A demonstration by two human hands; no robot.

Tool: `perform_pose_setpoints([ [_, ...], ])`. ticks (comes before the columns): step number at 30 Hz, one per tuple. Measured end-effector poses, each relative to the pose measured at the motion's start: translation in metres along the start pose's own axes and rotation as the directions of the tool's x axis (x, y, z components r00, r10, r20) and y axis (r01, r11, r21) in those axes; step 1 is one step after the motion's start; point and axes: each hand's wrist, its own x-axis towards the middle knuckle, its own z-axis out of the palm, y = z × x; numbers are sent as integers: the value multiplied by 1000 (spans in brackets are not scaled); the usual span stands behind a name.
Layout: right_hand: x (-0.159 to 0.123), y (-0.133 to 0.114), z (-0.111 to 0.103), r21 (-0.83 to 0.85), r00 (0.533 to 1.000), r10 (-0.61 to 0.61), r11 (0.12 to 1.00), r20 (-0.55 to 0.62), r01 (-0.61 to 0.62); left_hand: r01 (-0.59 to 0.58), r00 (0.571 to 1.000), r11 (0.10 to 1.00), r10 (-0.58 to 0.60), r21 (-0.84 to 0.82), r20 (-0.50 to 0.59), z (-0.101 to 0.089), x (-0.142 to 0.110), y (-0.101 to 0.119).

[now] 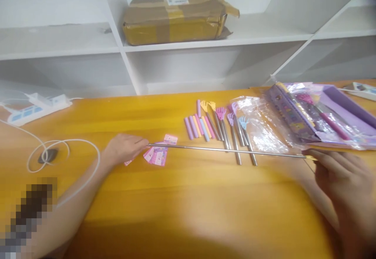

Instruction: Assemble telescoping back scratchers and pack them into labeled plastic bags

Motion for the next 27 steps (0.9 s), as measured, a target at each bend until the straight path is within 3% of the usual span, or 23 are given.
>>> perform_pose_setpoints([
  [2, -3, 1, 15, -20, 996, -72, 997, -52, 72, -3, 999, 1000, 4, 9, -43, 6, -2, -1],
  [4, -7, -2, 24, -43, 991, -67, 997, -112, 62, 18, 995, 999, -15, 31, -100, 10, -5, -2],
  [12, -18, 1, 32, 20, 977, 171, 985, -124, -170, 201, 961, 973, -174, 111, -216, 26, -6, -10],
  [17, -20, 3, 37, 99, 975, 203, 976, -87, -195, 354, 889, 935, -329, 24, -318, 34, -9, -10],
  [23, -18, -1, 37, 115, 968, 227, 970, -111, -214, 314, 883, 932, -357, -181, -306, 40, -8, -10],
  [27, -19, -4, 31, 125, 945, 237, 969, -226, -213, 257, 898, 926, -334, -275, -285, 41, -1, -3],
])
